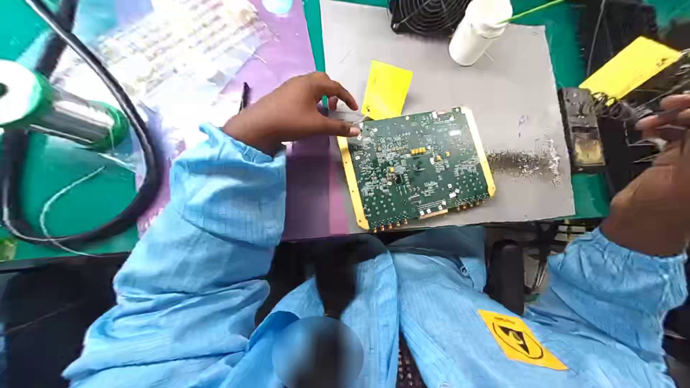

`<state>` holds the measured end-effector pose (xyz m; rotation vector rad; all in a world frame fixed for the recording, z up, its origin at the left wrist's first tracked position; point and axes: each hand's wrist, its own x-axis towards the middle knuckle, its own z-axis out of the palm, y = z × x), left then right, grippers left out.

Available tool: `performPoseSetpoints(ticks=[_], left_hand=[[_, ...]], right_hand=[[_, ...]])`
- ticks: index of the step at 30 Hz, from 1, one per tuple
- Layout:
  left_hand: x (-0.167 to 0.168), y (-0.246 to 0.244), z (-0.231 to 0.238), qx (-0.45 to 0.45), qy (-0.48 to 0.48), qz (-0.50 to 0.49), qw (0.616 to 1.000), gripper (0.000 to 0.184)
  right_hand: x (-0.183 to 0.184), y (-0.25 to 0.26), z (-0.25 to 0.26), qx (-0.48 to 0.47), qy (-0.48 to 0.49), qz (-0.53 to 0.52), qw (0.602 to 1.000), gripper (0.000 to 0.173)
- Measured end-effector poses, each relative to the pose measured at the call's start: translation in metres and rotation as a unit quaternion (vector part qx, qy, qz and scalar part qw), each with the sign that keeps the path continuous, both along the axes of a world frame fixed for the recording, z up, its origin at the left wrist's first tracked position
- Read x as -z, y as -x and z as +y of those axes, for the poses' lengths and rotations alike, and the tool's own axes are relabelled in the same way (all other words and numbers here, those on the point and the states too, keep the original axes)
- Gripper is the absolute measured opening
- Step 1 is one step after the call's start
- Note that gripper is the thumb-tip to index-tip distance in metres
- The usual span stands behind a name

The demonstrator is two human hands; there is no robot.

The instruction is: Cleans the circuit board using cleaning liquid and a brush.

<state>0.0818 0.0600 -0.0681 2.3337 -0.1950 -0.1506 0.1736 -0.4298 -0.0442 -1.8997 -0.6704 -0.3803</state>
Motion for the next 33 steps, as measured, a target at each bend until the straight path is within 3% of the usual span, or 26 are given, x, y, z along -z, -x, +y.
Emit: performPoseSetpoints(ticks=[3, 6, 10, 21, 25, 29, 33], left_hand=[[0.000, 0.001, -0.004, 0.048, 0.004, 0.038, 0.998, 0.053], [-0.001, 0.002, -0.005, 0.076, 0.001, 0.083, 0.994, 0.064], [-0.005, 0.004, -0.005, 0.084, -0.006, 0.110, 0.990, 0.074], [-0.007, 0.004, -0.007, 0.080, -0.040, 0.112, 0.990, 0.076], [-0.006, 0.004, -0.007, 0.081, -0.039, 0.107, 0.990, 0.076], [-0.008, 0.005, -0.009, 0.068, -0.035, 0.116, 0.990, 0.074], [-0.007, 0.005, -0.010, 0.072, -0.048, 0.108, 0.990, 0.073]], right_hand=[[-0.004, 0.062, 0.044, -0.106, 0.150, 0.053, 0.982, 0.032], [-0.006, 0.087, 0.073, -0.195, 0.273, 0.033, 0.941, 0.041], [-0.005, 0.084, 0.086, -0.177, 0.353, 0.003, 0.919, 0.042], [-0.015, 0.077, 0.095, -0.174, 0.434, -0.050, 0.882, 0.036], [-0.007, 0.075, 0.107, -0.191, 0.416, -0.096, 0.884, 0.034], [-0.020, 0.067, 0.101, -0.206, 0.445, -0.045, 0.870, 0.034], [-0.018, 0.061, 0.115, -0.217, 0.435, -0.072, 0.871, 0.032]])
